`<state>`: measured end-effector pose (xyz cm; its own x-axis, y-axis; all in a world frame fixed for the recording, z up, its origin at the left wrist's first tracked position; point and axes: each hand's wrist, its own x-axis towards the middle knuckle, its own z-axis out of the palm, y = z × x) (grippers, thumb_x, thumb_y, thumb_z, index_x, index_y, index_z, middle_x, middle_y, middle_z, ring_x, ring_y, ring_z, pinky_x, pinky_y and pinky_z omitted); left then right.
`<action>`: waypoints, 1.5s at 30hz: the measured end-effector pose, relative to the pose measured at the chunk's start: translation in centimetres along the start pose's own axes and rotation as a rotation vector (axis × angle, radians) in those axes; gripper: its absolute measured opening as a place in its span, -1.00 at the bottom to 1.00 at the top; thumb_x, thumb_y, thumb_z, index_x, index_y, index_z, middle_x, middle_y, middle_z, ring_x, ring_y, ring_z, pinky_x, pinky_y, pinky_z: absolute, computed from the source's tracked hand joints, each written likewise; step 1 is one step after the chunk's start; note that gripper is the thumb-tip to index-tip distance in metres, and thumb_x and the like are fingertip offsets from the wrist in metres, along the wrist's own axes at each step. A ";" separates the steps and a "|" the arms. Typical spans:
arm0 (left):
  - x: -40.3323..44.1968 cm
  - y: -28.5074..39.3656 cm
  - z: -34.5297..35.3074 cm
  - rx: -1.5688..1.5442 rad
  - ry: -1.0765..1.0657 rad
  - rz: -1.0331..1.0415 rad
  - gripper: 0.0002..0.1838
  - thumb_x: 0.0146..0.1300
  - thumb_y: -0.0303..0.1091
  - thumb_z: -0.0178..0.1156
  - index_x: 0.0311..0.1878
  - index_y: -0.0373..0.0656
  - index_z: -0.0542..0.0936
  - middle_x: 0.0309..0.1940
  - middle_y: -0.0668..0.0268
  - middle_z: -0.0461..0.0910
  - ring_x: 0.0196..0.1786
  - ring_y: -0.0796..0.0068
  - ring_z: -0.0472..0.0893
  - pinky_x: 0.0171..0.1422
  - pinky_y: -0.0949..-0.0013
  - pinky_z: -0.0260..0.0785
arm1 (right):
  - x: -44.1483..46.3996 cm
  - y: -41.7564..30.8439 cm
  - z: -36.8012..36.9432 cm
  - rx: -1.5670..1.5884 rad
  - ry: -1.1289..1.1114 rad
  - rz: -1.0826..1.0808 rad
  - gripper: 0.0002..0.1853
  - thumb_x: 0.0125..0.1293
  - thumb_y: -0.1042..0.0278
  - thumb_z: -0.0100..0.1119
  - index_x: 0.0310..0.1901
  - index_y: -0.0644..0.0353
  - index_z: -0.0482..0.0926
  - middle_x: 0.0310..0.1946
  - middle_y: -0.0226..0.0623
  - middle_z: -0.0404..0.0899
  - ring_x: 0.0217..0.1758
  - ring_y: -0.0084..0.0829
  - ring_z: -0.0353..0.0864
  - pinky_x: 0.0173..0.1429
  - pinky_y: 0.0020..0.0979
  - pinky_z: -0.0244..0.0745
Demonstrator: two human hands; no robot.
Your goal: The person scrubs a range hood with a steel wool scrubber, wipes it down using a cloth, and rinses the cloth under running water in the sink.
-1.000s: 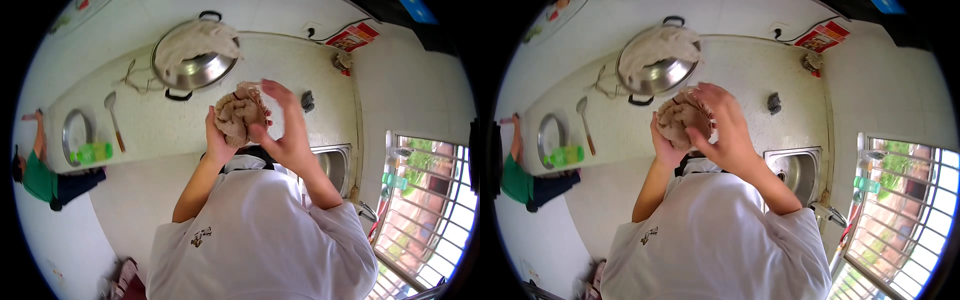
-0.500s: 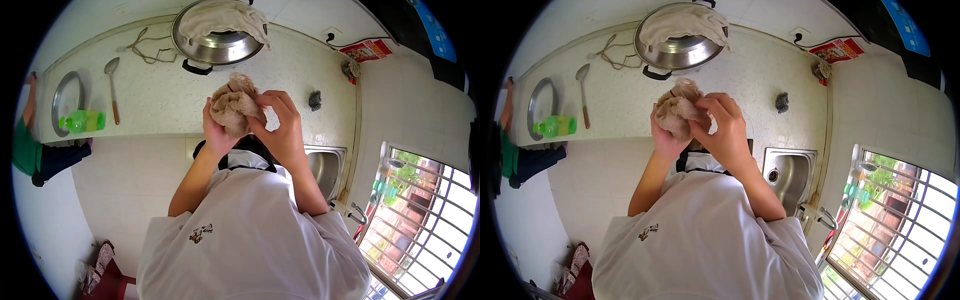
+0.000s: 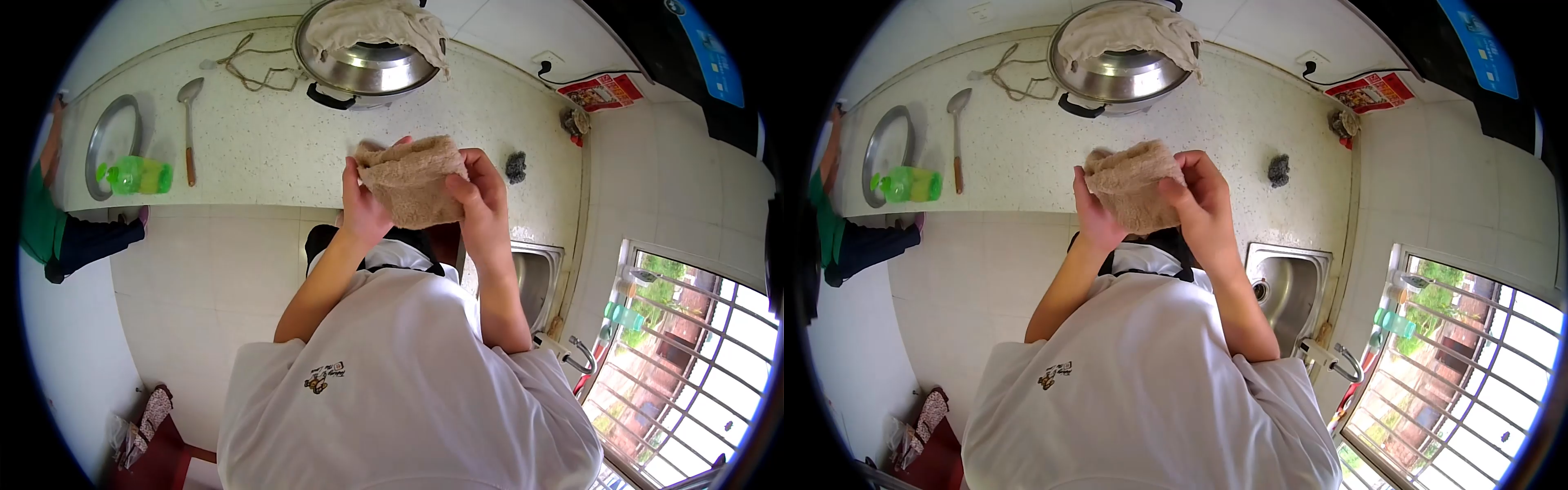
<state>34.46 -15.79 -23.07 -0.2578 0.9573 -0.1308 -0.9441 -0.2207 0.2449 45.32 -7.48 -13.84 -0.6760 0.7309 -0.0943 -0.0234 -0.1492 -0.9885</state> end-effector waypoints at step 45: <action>-1.7 1.7 -1.3 0.529 0.261 0.182 -0.60 0.17 -0.39 0.24 0.05 -0.35 0.46 -0.13 0.24 0.58 -0.08 0.52 0.56 -0.02 0.45 0.42 | 4.2 5.1 -4.1 0.124 0.026 0.314 -0.53 0.14 0.23 0.34 -0.05 0.43 0.49 -0.28 -0.23 0.59 -0.22 -0.49 0.56 -0.09 -0.44 0.47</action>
<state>33.04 -18.07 -23.63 -0.5098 0.8212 -0.2564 -0.6678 -0.1899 0.7197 45.39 -2.43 -19.78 -0.6456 0.6529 -0.3962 0.0923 -0.4483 -0.8891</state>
